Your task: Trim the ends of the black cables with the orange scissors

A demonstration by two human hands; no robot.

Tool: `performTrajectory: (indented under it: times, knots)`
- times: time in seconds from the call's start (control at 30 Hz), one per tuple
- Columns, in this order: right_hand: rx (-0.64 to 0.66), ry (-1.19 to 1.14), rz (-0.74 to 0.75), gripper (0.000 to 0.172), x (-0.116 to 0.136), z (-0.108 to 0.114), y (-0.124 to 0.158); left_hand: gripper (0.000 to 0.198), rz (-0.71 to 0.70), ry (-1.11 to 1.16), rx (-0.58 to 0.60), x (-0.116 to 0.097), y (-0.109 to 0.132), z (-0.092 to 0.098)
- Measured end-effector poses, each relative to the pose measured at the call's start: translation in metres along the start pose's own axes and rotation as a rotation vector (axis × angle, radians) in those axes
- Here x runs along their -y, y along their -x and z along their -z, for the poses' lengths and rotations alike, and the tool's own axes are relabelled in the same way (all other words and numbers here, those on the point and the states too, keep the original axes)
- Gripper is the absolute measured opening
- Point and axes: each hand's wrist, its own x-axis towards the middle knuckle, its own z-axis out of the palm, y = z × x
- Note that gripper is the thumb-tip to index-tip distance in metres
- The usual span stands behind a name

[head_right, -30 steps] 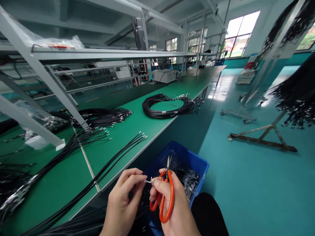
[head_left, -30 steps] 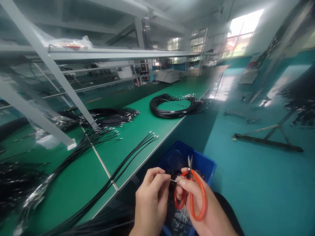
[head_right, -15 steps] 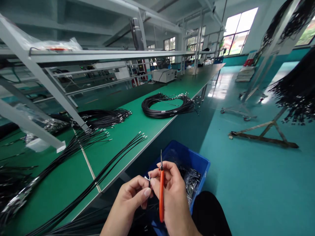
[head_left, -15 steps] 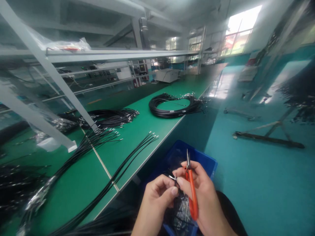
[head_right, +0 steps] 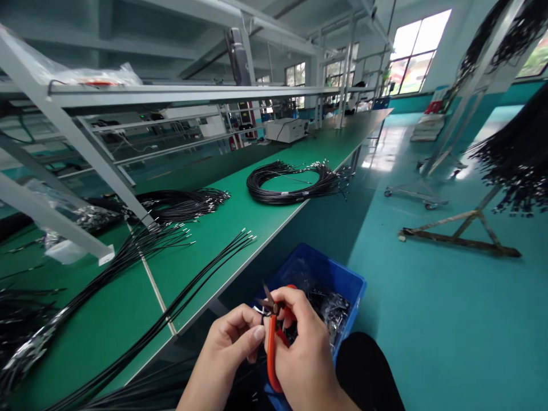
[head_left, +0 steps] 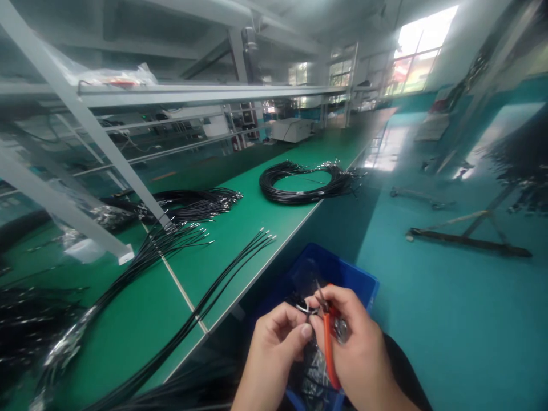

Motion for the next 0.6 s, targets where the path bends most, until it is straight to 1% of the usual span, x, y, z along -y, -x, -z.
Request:
performTrajectory:
  times: [0.07,0.2,0.27,0.33,0.4,0.47,0.5,0.53,0.6]
  knots:
    - [-0.032,0.064,0.076,0.024,0.0,-0.002,0.0,0.025,0.008,-0.01,0.013,-0.001,0.001,0.0]
    - [-0.137,0.078,0.251,0.028,-0.001,-0.007,0.003,0.025,-0.001,0.025,0.015,0.001,0.003,-0.003]
    - [-0.176,0.086,0.35,0.031,-0.003,-0.01,0.005,0.025,-0.014,0.073,-0.025,0.003,0.003,-0.005]
    - [-0.197,0.129,0.425,0.032,-0.006,-0.011,0.008,0.024,-0.035,0.104,-0.089,0.004,0.004,-0.006]
    - [-0.179,0.171,0.438,0.032,-0.009,-0.01,0.011,0.02,-0.06,0.106,-0.152,0.002,0.003,-0.004]
    - [-0.123,0.16,0.362,0.029,-0.012,-0.007,0.015,0.016,-0.087,0.096,-0.194,0.0,0.002,0.001]
    - [-0.074,0.128,0.28,0.027,-0.012,-0.005,0.017,0.014,-0.102,0.094,-0.206,-0.002,0.001,0.003]
    - [-0.005,0.078,0.171,0.024,-0.012,-0.003,0.019,0.013,-0.12,0.094,-0.213,-0.003,0.001,0.006]
    - [0.163,-0.067,-0.102,0.022,-0.01,0.0,0.023,0.011,-0.154,0.09,-0.217,-0.005,-0.001,0.009]
